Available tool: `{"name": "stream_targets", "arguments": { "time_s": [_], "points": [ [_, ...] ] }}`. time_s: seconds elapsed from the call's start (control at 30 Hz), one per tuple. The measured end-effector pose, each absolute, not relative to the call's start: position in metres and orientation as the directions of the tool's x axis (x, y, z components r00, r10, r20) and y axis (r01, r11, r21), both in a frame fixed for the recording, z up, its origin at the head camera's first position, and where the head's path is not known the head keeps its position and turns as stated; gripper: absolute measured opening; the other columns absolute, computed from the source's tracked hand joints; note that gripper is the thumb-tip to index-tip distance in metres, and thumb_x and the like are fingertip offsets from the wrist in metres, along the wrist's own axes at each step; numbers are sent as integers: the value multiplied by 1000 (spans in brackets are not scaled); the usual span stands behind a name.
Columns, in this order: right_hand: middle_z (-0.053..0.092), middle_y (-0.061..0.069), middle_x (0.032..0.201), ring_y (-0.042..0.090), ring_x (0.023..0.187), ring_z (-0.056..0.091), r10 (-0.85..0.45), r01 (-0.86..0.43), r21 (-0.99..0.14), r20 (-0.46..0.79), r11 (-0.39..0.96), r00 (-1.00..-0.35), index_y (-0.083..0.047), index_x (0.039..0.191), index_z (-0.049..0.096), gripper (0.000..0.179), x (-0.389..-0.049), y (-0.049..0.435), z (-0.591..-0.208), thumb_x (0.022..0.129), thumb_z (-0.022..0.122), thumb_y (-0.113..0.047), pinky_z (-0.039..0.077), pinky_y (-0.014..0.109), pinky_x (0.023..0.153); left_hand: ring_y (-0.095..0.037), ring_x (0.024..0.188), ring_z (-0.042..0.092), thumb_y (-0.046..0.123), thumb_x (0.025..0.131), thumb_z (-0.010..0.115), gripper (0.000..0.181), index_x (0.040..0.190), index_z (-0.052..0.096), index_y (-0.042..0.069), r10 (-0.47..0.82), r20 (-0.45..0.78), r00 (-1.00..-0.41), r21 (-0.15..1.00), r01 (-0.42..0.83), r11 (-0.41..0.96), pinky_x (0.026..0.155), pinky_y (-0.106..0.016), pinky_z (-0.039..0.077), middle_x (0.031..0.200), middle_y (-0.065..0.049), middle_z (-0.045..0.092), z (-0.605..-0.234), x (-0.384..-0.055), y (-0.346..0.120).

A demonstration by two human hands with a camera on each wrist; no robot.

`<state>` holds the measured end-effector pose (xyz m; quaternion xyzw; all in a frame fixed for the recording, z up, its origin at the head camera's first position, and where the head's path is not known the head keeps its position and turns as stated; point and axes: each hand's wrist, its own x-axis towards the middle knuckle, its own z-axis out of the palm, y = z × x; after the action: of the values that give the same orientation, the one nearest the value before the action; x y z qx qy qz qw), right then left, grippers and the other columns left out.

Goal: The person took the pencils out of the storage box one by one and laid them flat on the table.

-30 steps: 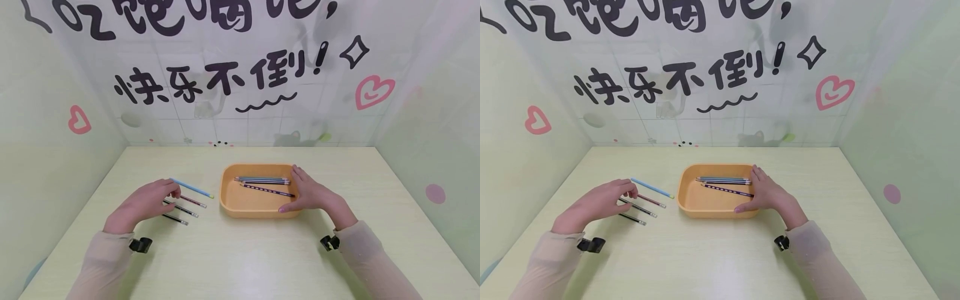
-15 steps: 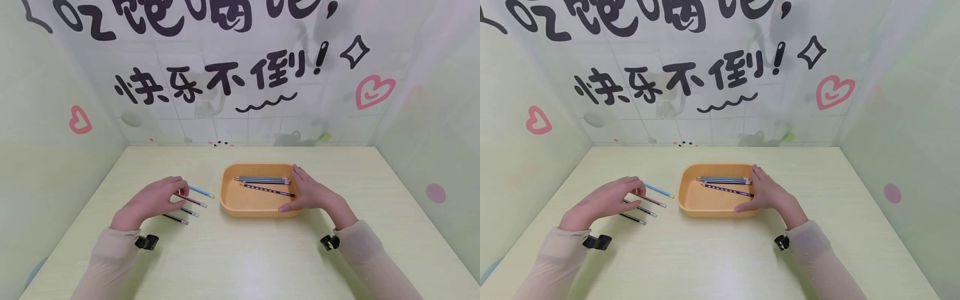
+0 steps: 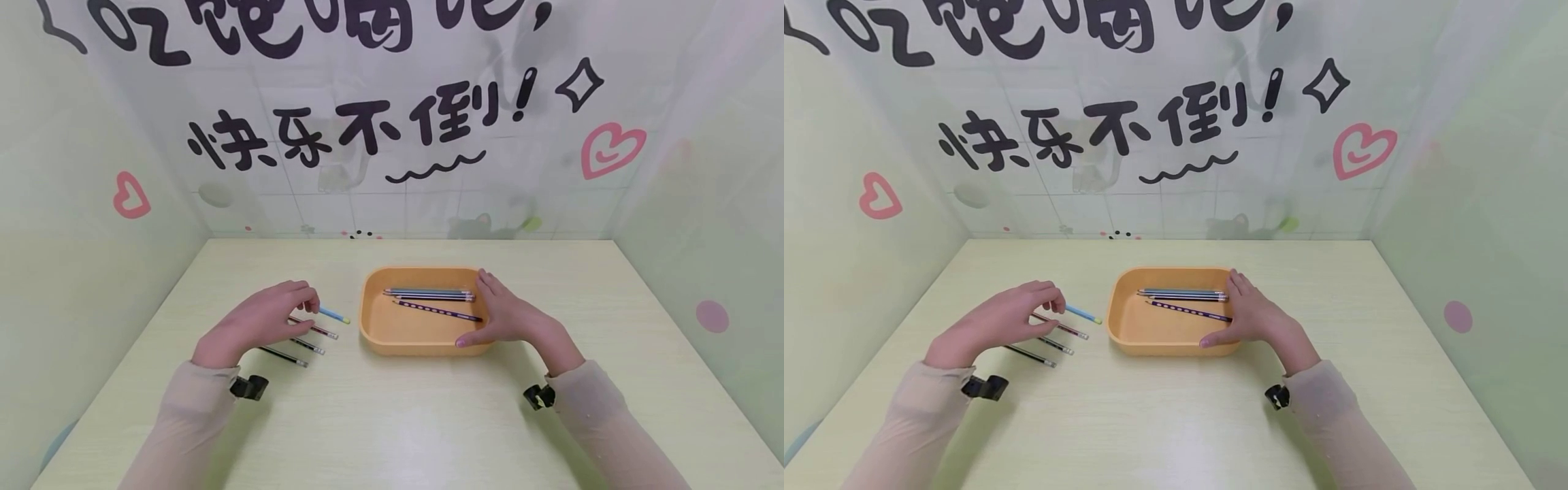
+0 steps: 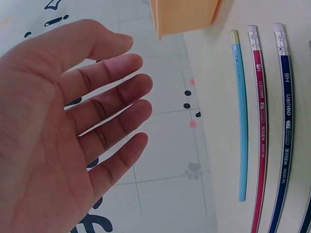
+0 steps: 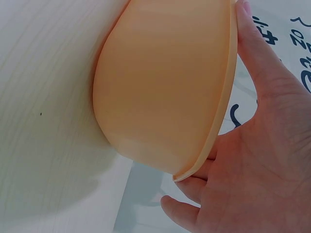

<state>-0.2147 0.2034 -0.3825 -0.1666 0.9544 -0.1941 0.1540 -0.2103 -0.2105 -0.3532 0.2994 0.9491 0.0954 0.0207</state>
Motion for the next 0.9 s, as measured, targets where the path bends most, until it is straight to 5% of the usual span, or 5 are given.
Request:
{"name": "stream_targets", "arguments": {
  "time_s": [0.9],
  "points": [
    [-1, 25, 166, 44, 154, 4, -376, -257, -431, -219, 865, -900, 9, 155, 7, 135, -216, 204, -384, 69, 79, -66, 18, 59, 121, -18, 102, 58, 25, 90, 69, 19, 106, 62, 16, 590, 47, -806, 258, 580, 773, 89, -39, 51, 107, 0, 63, -358, -225, -179]
  ]
}}
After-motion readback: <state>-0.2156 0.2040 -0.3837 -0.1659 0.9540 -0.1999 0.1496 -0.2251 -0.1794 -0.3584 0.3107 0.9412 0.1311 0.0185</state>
